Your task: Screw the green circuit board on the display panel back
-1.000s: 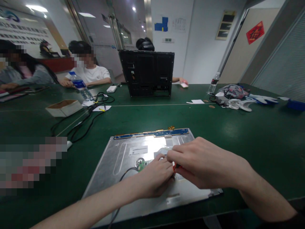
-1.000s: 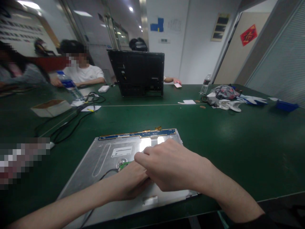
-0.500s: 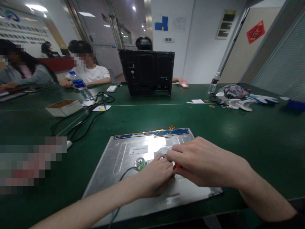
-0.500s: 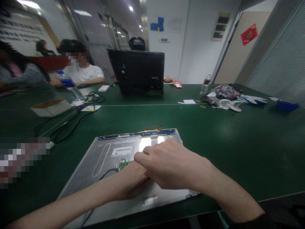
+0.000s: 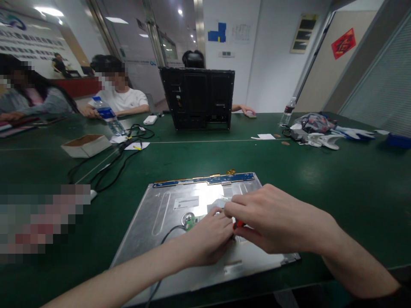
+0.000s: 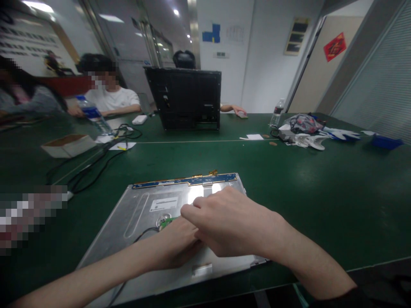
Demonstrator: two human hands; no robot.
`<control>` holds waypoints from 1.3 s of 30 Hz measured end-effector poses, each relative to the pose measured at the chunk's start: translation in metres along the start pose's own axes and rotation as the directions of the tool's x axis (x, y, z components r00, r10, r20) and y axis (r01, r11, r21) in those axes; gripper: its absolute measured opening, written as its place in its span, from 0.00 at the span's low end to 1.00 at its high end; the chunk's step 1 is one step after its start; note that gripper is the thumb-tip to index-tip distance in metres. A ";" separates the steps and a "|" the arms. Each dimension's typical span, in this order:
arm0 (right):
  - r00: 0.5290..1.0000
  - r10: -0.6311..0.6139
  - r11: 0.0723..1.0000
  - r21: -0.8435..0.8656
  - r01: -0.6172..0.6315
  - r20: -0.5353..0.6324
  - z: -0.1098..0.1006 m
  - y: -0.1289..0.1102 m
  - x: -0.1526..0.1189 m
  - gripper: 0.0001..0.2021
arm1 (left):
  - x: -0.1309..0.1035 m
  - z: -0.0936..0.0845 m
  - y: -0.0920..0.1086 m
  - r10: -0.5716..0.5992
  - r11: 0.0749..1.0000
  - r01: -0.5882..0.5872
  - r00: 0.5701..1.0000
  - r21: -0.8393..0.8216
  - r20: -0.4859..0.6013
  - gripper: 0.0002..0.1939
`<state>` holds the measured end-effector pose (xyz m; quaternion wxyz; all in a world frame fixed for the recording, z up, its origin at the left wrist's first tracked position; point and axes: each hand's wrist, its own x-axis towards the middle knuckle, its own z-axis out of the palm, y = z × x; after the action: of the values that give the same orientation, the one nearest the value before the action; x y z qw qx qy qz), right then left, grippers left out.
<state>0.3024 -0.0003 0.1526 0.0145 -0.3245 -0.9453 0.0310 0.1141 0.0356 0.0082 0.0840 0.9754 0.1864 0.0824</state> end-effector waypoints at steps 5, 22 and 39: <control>1.000 -0.008 1.000 -0.002 0.008 -0.003 0.001 0.001 0.000 0.05 | 0.000 0.002 -0.002 0.003 1.000 -0.003 1.000 -0.027 0.008 0.12; 1.000 0.007 1.000 -0.015 -0.007 -0.010 0.001 0.000 0.000 0.04 | 0.001 -0.003 0.000 0.000 0.998 0.001 1.000 -0.055 0.015 0.11; 1.000 0.001 0.999 -0.034 -0.002 -0.018 0.002 0.002 -0.001 0.03 | 0.000 -0.011 0.002 0.021 0.998 -0.020 1.000 -0.058 0.021 0.10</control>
<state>0.3037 0.0005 0.1504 0.0174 -0.3257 -0.9452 0.0118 0.1129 0.0357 0.0192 0.1134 0.9752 0.1732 0.0781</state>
